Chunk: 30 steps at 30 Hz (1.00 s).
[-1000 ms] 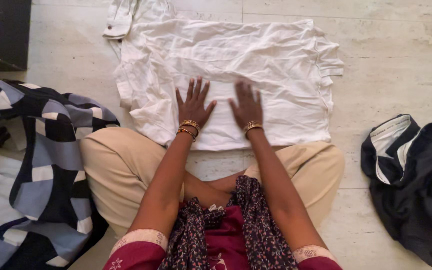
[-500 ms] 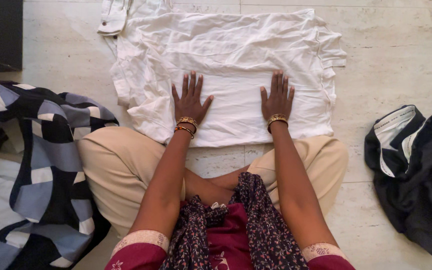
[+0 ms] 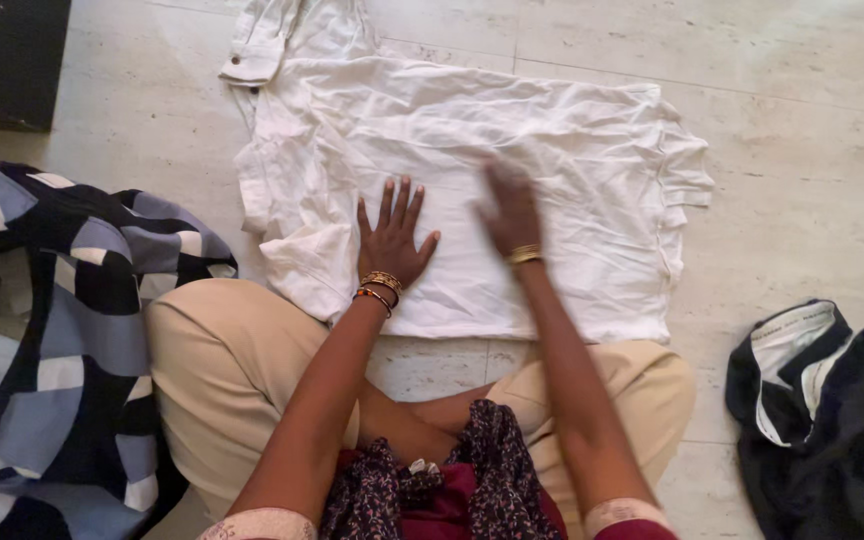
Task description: The person buttons a white shirt, smooths it out by hand, and folds it into a small rectangle before placing it into a bag, then spreads out a pair of dark trousers and begins folding them.
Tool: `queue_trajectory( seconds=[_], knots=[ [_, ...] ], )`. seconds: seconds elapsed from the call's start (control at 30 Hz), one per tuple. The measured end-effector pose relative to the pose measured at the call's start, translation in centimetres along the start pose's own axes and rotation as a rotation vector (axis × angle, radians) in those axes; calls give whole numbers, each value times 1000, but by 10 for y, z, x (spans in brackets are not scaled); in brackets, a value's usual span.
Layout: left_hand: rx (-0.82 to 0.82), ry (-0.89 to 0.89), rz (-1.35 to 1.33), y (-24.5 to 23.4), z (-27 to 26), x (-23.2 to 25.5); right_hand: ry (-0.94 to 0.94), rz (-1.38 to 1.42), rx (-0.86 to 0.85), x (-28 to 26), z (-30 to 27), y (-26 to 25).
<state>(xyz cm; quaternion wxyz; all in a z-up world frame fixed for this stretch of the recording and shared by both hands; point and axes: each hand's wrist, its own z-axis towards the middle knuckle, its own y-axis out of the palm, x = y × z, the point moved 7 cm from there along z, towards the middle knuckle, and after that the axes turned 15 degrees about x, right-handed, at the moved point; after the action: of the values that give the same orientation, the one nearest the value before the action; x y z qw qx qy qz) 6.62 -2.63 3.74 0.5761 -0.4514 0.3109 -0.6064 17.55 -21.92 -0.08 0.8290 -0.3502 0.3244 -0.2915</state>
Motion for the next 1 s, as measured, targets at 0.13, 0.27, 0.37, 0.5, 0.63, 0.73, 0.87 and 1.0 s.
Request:
queue_trajectory(
  seconds=[0.13,0.27,0.37,0.5,0.63,0.73,0.87,1.0],
  knots=[
    [-24,-16,-26,-11,3,5,296,-314,21,151,-14,-80],
    [-14,-5,-15,-17,6,7,457,-492,4,185,-27,-109],
    [-39,-12,-11,-15,5,6,500,-577,65,152,-14,-90],
    [-25,-9,-20,-13,5,7,136,-51,160,16,25,6],
    [-193,21,124,1,1,3,-176,-130,-153,-141,40,101],
    [-276,24,171,1,0,1,-190,-47,-167,-134,61,116],
    [-63,-25,-9,-19,8,8,-66,126,-185,8,72,76],
    [-65,9,44,-19,7,9,38,-138,-39,155,70,-18]
  ],
)
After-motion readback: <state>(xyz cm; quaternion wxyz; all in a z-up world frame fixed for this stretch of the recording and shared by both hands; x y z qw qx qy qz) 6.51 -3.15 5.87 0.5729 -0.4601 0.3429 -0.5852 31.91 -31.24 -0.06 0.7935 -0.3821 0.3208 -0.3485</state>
